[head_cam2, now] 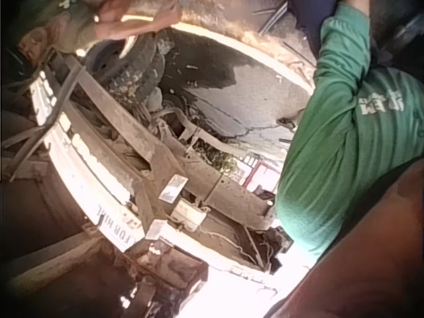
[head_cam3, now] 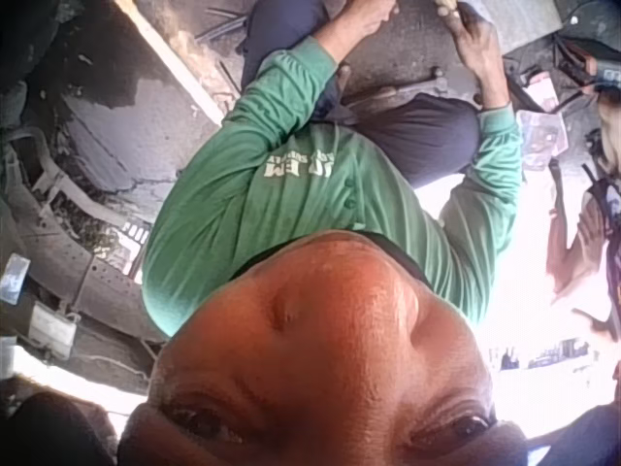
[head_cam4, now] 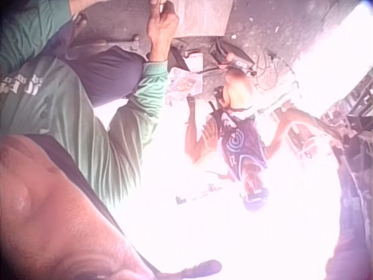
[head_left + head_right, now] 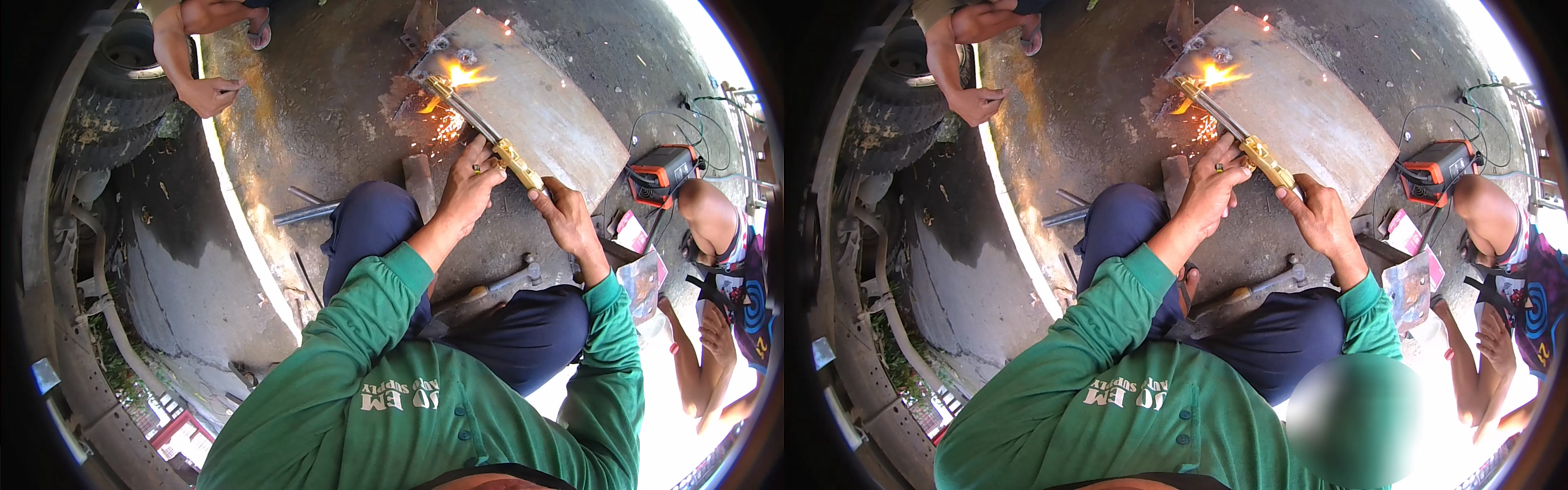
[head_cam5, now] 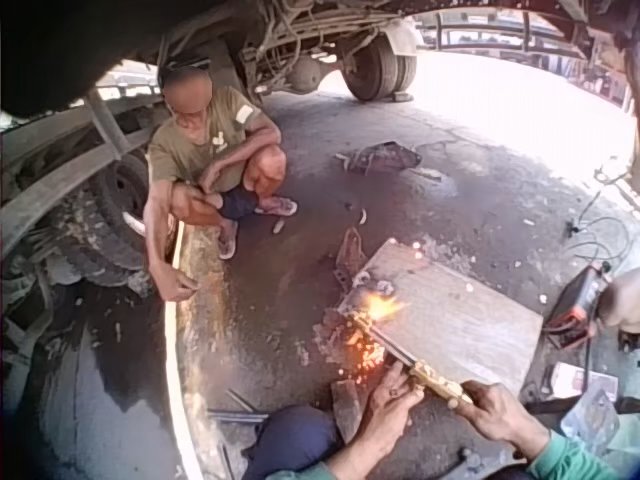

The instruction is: The person uses a handheld welding torch to join a small metal bracket to a larger metal plate. They repeatedly position the bracket, apply the torch to create welds, and inspect the joint while seated on the ground.

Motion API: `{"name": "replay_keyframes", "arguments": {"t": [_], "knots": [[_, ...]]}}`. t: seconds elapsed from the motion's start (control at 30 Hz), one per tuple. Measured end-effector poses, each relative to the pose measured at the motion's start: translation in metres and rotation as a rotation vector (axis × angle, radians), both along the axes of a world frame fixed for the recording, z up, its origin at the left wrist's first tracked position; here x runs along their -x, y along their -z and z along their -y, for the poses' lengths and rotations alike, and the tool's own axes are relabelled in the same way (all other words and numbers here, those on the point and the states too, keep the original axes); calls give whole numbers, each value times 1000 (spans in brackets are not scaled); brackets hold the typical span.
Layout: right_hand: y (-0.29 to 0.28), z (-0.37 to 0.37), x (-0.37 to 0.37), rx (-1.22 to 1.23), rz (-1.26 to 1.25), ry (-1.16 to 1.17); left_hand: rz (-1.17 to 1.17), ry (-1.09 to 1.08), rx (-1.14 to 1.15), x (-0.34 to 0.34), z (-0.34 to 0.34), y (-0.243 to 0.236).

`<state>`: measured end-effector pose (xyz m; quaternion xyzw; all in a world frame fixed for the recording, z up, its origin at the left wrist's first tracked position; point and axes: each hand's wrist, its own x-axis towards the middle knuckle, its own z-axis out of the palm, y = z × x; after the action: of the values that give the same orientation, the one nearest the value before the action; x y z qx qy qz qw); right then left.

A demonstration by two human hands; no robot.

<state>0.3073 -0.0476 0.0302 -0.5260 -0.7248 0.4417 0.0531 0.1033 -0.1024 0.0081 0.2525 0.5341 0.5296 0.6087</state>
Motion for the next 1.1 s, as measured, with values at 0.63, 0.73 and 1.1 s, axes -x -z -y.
{"name": "replay_keyframes", "arguments": {"t": [0.63, 0.73, 1.1], "knots": [[6, -2, -1, -11, -16, 6, 12, 4, -24, 0, -1, 1], [6, -3, -1, 6, -9, 13, 5, 5, -18, 0, -2, 5], [-21, 2, -28, -60, -297, 274, 21, -174, -40, -12, 0, -15]]}}
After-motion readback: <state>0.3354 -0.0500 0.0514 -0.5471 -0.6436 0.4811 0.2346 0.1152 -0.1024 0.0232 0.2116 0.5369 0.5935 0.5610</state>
